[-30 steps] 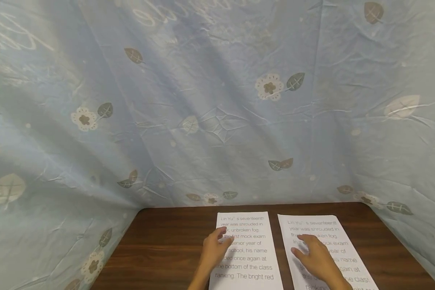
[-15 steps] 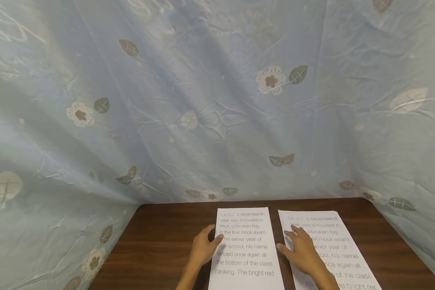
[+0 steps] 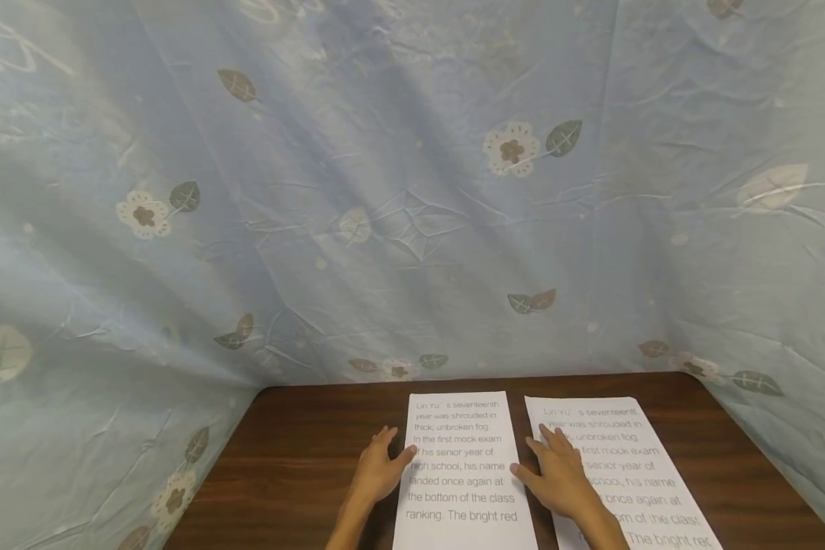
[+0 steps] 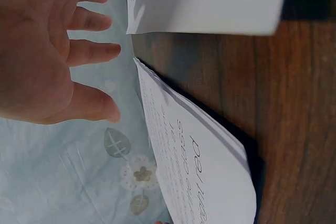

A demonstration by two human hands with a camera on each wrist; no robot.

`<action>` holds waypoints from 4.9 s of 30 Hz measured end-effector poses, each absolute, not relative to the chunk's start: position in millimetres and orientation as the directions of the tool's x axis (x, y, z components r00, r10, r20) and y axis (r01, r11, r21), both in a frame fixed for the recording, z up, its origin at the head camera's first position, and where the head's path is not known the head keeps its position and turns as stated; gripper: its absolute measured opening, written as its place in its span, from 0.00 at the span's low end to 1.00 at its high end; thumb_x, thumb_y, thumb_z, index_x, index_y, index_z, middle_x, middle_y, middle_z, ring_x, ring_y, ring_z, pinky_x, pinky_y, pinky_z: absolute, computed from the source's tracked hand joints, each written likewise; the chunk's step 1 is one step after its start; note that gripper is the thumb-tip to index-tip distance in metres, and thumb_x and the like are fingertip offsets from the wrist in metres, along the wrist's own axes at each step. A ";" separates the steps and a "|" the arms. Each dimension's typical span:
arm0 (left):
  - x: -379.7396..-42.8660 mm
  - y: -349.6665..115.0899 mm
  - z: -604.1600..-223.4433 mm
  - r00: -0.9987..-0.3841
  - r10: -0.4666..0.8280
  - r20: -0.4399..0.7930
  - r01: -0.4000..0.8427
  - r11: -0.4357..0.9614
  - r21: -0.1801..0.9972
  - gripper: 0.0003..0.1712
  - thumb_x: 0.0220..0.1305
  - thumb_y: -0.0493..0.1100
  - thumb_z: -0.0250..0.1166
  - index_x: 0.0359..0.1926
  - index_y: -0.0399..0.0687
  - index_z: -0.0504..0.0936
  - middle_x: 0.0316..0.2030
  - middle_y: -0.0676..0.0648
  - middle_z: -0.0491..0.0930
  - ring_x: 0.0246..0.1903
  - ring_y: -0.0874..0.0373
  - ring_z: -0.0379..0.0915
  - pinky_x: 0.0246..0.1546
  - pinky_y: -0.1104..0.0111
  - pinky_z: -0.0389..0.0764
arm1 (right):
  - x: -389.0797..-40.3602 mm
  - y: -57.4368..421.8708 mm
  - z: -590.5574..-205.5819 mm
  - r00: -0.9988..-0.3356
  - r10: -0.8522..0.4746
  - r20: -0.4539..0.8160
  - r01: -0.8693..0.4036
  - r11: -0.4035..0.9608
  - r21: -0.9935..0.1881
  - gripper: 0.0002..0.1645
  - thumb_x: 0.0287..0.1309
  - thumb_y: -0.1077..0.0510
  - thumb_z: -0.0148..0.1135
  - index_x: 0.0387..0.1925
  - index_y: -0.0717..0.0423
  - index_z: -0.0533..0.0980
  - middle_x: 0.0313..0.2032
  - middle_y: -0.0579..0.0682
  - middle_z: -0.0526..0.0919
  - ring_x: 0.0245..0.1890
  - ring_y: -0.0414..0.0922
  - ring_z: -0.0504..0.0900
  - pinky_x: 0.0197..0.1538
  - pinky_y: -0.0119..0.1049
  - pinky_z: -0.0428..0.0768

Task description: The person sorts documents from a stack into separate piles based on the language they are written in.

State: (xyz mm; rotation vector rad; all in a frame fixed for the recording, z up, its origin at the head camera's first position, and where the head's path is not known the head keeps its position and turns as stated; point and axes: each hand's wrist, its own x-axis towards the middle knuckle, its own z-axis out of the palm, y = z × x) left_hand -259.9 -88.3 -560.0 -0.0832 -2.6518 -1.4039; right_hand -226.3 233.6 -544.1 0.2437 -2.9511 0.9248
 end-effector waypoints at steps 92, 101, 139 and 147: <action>-260.9 -45.5 -536.7 -0.996 -0.016 0.084 0.081 0.139 0.987 0.34 0.56 0.27 0.70 0.67 0.34 0.81 0.55 0.34 0.86 0.39 0.55 0.89 0.36 0.64 0.91 | -223.9 268.5 -534.7 -0.995 -0.083 -0.050 0.023 0.304 -0.952 0.41 0.72 0.65 0.63 0.80 0.68 0.59 0.71 0.75 0.73 0.56 0.54 0.89 0.49 0.36 0.90; -256.9 -15.1 -539.5 -1.000 -0.005 0.030 0.029 0.139 0.990 0.34 0.56 0.28 0.71 0.66 0.38 0.82 0.55 0.39 0.86 0.35 0.60 0.87 0.33 0.67 0.90 | -216.2 296.2 -539.9 -0.995 -0.057 -0.083 0.060 0.320 -0.946 0.44 0.71 0.64 0.64 0.81 0.68 0.57 0.72 0.76 0.71 0.51 0.47 0.90 0.46 0.37 0.91; -247.0 83.9 -541.7 -0.999 0.025 0.021 0.025 0.163 0.986 0.32 0.53 0.26 0.73 0.61 0.44 0.86 0.44 0.49 0.88 0.31 0.65 0.82 0.30 0.73 0.85 | -192.6 388.4 -539.0 -0.992 0.039 -0.122 0.127 0.432 -0.893 0.45 0.74 0.60 0.64 0.80 0.74 0.54 0.69 0.75 0.76 0.43 0.36 0.88 0.43 0.38 0.90; -245.1 98.7 -543.8 -0.999 0.026 0.040 0.044 0.193 0.980 0.31 0.52 0.26 0.75 0.60 0.44 0.87 0.42 0.50 0.88 0.26 0.66 0.78 0.26 0.75 0.81 | -191.1 406.1 -543.0 -0.991 0.045 -0.128 0.135 0.415 -0.900 0.41 0.74 0.58 0.65 0.78 0.72 0.61 0.59 0.54 0.87 0.42 0.35 0.88 0.43 0.38 0.90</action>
